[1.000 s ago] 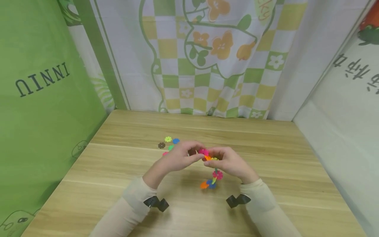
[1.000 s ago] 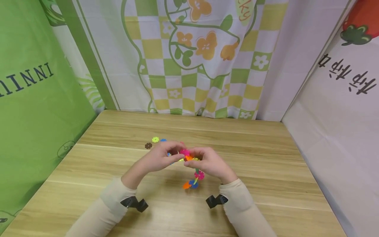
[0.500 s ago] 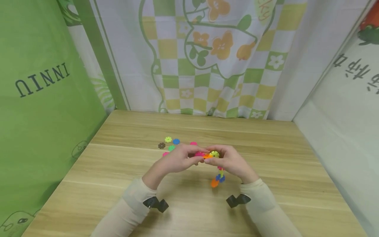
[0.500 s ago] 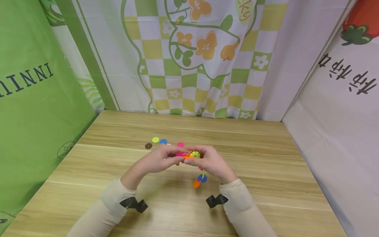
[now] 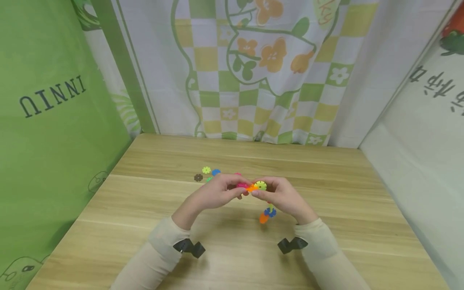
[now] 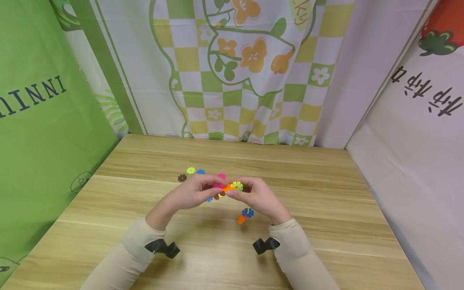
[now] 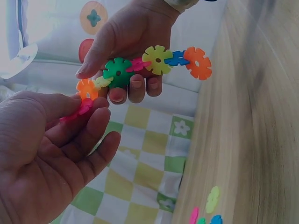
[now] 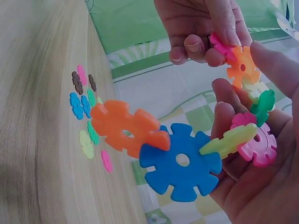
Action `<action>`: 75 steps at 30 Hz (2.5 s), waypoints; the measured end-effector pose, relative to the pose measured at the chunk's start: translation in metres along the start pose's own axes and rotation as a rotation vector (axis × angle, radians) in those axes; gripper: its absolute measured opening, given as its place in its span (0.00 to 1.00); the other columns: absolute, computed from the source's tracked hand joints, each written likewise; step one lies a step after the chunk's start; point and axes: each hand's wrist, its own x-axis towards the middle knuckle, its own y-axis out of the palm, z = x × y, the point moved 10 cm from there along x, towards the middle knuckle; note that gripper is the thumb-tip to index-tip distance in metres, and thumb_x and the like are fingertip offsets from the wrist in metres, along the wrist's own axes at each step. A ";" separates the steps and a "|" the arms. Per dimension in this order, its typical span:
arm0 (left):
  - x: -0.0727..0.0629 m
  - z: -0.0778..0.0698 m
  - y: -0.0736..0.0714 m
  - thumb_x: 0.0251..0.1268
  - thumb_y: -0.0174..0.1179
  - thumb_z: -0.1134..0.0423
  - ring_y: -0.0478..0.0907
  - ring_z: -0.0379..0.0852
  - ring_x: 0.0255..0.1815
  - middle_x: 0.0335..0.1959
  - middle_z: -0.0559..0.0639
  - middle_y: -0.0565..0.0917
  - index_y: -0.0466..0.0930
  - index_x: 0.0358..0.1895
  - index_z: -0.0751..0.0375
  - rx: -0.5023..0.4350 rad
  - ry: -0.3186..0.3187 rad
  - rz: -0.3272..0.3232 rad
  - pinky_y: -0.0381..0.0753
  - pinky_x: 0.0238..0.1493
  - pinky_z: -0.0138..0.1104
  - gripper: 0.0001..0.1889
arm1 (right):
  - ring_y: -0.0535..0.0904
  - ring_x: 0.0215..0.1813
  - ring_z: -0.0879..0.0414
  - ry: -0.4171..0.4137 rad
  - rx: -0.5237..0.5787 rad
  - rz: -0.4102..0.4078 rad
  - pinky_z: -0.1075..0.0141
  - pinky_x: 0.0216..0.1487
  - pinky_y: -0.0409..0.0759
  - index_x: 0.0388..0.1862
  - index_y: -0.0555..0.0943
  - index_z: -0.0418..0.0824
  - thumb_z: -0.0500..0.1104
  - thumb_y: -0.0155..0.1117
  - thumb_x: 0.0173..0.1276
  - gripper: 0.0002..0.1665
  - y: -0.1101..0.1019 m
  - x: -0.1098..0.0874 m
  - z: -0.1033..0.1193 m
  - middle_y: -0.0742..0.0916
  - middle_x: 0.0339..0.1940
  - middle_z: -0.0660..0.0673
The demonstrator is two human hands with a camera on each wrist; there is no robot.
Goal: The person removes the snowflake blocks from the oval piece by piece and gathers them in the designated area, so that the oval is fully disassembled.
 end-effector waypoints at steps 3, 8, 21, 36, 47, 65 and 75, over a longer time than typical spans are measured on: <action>0.001 0.000 0.000 0.73 0.57 0.66 0.81 0.54 0.34 0.38 0.52 0.84 0.83 0.51 0.58 0.001 0.007 -0.001 0.79 0.28 0.36 0.10 | 0.69 0.24 0.55 -0.005 0.009 0.002 0.68 0.24 0.69 0.54 0.84 0.50 0.51 0.70 0.66 0.19 0.000 -0.001 0.001 0.86 0.36 0.43; 0.001 -0.002 0.000 0.72 0.58 0.67 0.82 0.50 0.31 0.35 0.46 0.85 0.84 0.49 0.60 0.009 0.015 -0.008 0.80 0.27 0.37 0.09 | 0.72 0.28 0.53 -0.007 0.035 0.007 0.67 0.27 0.72 0.52 0.85 0.49 0.50 0.69 0.67 0.16 0.000 -0.002 0.001 0.85 0.37 0.39; 0.003 -0.006 -0.007 0.69 0.61 0.67 0.81 0.45 0.25 0.26 0.44 0.84 0.85 0.35 0.58 0.071 0.070 -0.090 0.78 0.22 0.35 0.05 | 0.81 0.39 0.46 0.043 0.052 0.001 0.59 0.42 0.81 0.50 0.85 0.43 0.49 0.72 0.64 0.18 -0.004 -0.005 -0.004 0.88 0.42 0.43; 0.004 0.013 -0.008 0.68 0.64 0.62 0.82 0.43 0.24 0.28 0.41 0.85 0.85 0.40 0.57 0.069 0.013 -0.111 0.82 0.27 0.38 0.04 | 0.81 0.42 0.38 0.050 0.067 -0.019 0.61 0.42 0.82 0.50 0.85 0.43 0.50 0.72 0.64 0.19 -0.007 -0.005 -0.004 0.88 0.45 0.44; 0.006 0.044 0.002 0.71 0.59 0.65 0.83 0.56 0.31 0.33 0.51 0.86 0.82 0.46 0.66 0.036 -0.083 -0.056 0.84 0.34 0.47 0.08 | 0.80 0.39 0.47 0.076 0.051 -0.030 0.57 0.42 0.81 0.50 0.85 0.44 0.52 0.72 0.64 0.19 -0.009 -0.007 -0.005 0.87 0.44 0.45; 0.006 0.112 0.025 0.64 0.66 0.64 0.77 0.39 0.37 0.37 0.39 0.84 0.87 0.44 0.55 0.432 -0.283 0.130 0.78 0.42 0.32 0.08 | 0.68 0.28 0.56 0.084 -0.007 -0.030 0.68 0.29 0.70 0.52 0.85 0.46 0.53 0.72 0.63 0.21 -0.010 -0.008 -0.005 0.85 0.31 0.41; 0.003 0.112 0.013 0.64 0.62 0.69 0.79 0.45 0.46 0.44 0.49 0.85 0.84 0.51 0.61 0.429 -0.319 0.094 0.79 0.49 0.38 0.13 | 0.67 0.26 0.57 0.073 -0.007 -0.036 0.69 0.27 0.70 0.51 0.85 0.48 0.53 0.73 0.62 0.20 -0.009 -0.007 -0.004 0.82 0.26 0.41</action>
